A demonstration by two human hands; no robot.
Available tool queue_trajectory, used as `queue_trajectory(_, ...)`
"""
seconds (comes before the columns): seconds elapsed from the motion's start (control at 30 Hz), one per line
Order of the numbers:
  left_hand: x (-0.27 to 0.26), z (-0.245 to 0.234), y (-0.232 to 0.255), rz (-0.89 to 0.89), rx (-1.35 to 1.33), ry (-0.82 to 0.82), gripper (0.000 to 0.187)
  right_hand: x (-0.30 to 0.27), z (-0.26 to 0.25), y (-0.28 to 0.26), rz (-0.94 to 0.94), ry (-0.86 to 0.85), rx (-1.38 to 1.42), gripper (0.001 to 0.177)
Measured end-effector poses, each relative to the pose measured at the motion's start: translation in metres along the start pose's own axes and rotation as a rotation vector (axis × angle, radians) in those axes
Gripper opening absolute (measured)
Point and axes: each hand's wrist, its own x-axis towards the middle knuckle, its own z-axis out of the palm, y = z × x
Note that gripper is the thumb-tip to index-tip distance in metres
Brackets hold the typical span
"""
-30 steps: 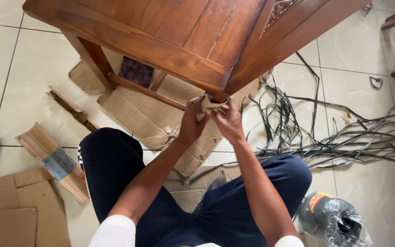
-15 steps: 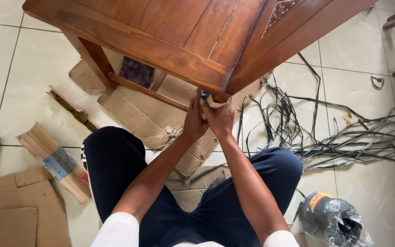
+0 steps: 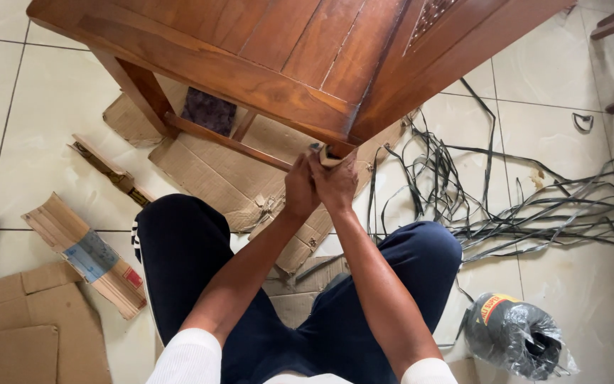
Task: Wrapping the legs of a wooden table with cardboard and securing them with plastic ties.
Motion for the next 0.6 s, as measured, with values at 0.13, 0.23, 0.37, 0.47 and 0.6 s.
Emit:
queue_trajectory(0.13,-0.004,0.004,-0.014,-0.003,0.031,-0.005,0.032,0.005,-0.011,-0.004,-0.103,-0.081,0.091,0.075)
queue_trajectory(0.23,0.003,-0.002,-0.006,-0.096,-0.100,0.022,0.033,0.014,-0.020,-0.007,-0.021,-0.308,0.290,0.074)
queue_trajectory(0.37,-0.001,0.009,-0.047,-0.235,-0.405,-0.119,0.055,0.019,-0.014,-0.002,0.067,-0.324,0.555,0.068)
queue_trajectory(0.47,0.003,0.001,-0.066,-0.248,-0.622,-0.228,0.063,0.019,-0.002,0.010,-0.010,-0.139,0.392,0.061)
queue_trajectory(0.6,0.022,-0.039,-0.022,-0.221,-0.097,-0.303,0.074,0.017,0.007,0.008,-0.040,0.064,0.172,0.059)
